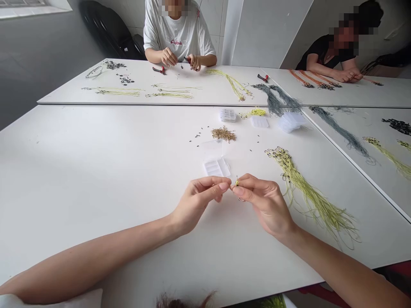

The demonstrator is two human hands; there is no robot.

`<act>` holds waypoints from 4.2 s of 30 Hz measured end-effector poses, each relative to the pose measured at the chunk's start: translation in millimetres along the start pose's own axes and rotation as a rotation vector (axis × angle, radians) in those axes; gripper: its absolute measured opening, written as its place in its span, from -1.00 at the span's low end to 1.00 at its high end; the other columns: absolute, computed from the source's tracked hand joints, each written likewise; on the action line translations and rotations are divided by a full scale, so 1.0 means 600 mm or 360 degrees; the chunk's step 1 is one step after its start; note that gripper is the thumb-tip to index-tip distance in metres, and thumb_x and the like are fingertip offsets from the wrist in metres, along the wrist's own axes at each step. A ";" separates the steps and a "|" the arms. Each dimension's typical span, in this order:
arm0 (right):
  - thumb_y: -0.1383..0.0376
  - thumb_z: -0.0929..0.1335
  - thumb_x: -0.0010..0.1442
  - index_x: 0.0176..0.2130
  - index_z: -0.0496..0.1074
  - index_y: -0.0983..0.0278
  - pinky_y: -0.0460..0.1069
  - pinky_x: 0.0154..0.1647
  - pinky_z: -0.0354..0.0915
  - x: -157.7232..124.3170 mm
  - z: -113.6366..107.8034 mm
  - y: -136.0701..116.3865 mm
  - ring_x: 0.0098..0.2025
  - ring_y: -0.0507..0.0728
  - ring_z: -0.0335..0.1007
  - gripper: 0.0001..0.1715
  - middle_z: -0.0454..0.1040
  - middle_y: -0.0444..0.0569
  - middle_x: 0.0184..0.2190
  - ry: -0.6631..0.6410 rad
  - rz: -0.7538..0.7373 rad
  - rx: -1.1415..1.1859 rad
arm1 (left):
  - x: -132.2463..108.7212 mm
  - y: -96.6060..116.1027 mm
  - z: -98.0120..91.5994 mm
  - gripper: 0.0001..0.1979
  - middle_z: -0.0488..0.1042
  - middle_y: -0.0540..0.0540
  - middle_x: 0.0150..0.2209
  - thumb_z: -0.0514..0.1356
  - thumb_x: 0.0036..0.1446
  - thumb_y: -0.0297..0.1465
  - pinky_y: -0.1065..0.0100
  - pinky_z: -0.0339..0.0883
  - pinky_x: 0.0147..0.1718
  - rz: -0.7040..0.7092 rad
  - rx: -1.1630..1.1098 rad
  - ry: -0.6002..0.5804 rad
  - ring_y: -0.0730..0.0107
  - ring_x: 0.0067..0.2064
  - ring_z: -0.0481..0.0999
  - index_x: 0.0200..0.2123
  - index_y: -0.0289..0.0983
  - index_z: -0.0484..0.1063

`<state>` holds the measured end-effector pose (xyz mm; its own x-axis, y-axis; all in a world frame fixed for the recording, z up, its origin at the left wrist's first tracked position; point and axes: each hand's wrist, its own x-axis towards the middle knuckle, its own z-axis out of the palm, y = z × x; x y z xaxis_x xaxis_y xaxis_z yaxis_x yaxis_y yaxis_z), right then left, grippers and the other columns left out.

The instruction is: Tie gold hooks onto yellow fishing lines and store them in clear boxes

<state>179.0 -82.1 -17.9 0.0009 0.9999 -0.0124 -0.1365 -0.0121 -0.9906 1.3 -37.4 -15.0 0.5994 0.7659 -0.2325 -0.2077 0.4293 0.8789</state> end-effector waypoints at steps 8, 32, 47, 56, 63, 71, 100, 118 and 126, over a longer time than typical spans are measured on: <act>0.27 0.46 0.10 -0.44 0.58 0.18 0.05 -0.28 0.25 0.003 0.004 0.001 -0.43 0.04 0.24 -0.91 0.33 -0.13 -0.45 -0.0025 0.0124 0.0228 | -0.001 -0.017 0.014 -0.84 0.46 -0.12 -0.26 0.21 0.22 -0.37 0.32 0.21 -0.08 -0.0121 -0.0187 -0.0310 0.41 -0.24 0.39 -0.25 -0.29 0.59; 0.19 0.41 0.16 -0.34 0.61 0.13 0.14 -0.20 0.29 0.001 0.008 0.007 -0.36 0.13 0.35 -0.86 0.47 -0.07 -0.34 -0.0236 0.0196 0.0403 | -0.004 -0.013 0.015 -0.77 0.30 -0.07 -0.41 0.20 0.21 -0.37 0.32 0.15 -0.24 0.0042 -0.0057 -0.0278 0.34 -0.22 0.27 -0.48 -0.30 0.51; 0.24 0.41 0.18 -0.37 0.57 0.17 0.10 -0.23 0.27 0.001 0.011 0.005 -0.39 0.09 0.39 -0.89 0.46 -0.10 -0.31 -0.0265 0.0212 0.0442 | -0.007 -0.015 0.014 -0.76 0.30 -0.05 -0.39 0.16 0.26 -0.40 0.36 0.12 -0.26 0.0046 -0.0063 -0.0296 0.43 -0.26 0.22 -0.45 -0.31 0.52; 0.28 0.40 0.20 -0.36 0.58 0.21 0.11 -0.23 0.26 -0.001 0.008 0.011 -0.36 0.09 0.36 -0.87 0.42 -0.09 -0.33 -0.0269 0.0215 0.0432 | -0.005 -0.019 0.009 -0.78 0.30 -0.04 -0.41 0.17 0.25 -0.43 0.37 0.12 -0.24 -0.0009 -0.0135 -0.0317 0.46 -0.28 0.22 -0.44 -0.33 0.52; 0.32 0.40 0.20 -0.37 0.57 0.23 0.10 -0.26 0.27 0.000 0.008 0.010 -0.40 0.08 0.37 -0.88 0.37 -0.11 -0.38 -0.0278 0.0237 0.0536 | -0.005 -0.019 0.009 -0.78 0.31 -0.05 -0.38 0.16 0.26 -0.43 0.36 0.10 -0.25 -0.0009 -0.0105 -0.0337 0.45 -0.26 0.22 -0.42 -0.35 0.51; 0.31 0.39 0.21 -0.40 0.55 0.26 0.08 -0.25 0.21 0.001 0.008 0.010 -0.41 0.07 0.37 -0.84 0.38 -0.12 -0.46 -0.0245 0.0269 0.0524 | -0.005 -0.020 0.013 -0.73 0.34 -0.08 -0.37 0.11 0.29 -0.42 0.35 0.10 -0.22 0.0023 -0.0177 -0.0341 0.41 -0.23 0.26 -0.43 -0.36 0.49; 0.27 0.42 0.17 -0.33 0.59 0.20 0.10 -0.22 0.21 0.000 0.009 0.016 -0.35 0.11 0.36 -0.90 0.44 -0.10 -0.42 -0.0211 0.0231 0.0482 | -0.005 -0.020 0.016 -0.68 0.24 -0.04 -0.44 0.12 0.28 -0.38 0.29 0.13 -0.15 0.0105 -0.0072 -0.0254 0.40 -0.28 0.24 -0.54 -0.32 0.38; 0.30 0.44 0.15 -0.34 0.58 0.19 -0.03 -0.32 0.20 0.026 -0.034 -0.005 -0.43 -0.01 0.16 -0.94 0.45 -0.09 -0.40 -0.0023 0.0231 0.0539 | 0.006 0.006 -0.006 -0.70 0.41 -0.03 -0.45 0.20 0.20 -0.22 0.39 0.21 -0.38 -0.0063 0.0477 -0.0049 0.51 -0.46 0.32 -0.43 -0.34 0.47; 0.26 0.48 0.08 -0.37 0.60 0.25 -0.01 -0.29 0.19 0.023 -0.029 -0.009 -0.45 -0.01 0.22 -0.90 0.48 -0.08 -0.44 -0.0279 0.0499 0.0293 | 0.007 0.033 -0.010 -0.76 0.46 -0.09 -0.37 0.16 0.25 -0.26 0.35 0.28 -0.31 0.0422 0.0999 0.0053 0.41 -0.33 0.36 -0.33 -0.29 0.50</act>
<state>197.0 -68.0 -15.1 -0.2361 0.9332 -0.2709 -0.2785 -0.3320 -0.9012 -5.0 -22.8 -0.9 0.5639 0.8256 0.0201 0.1497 -0.1261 0.9807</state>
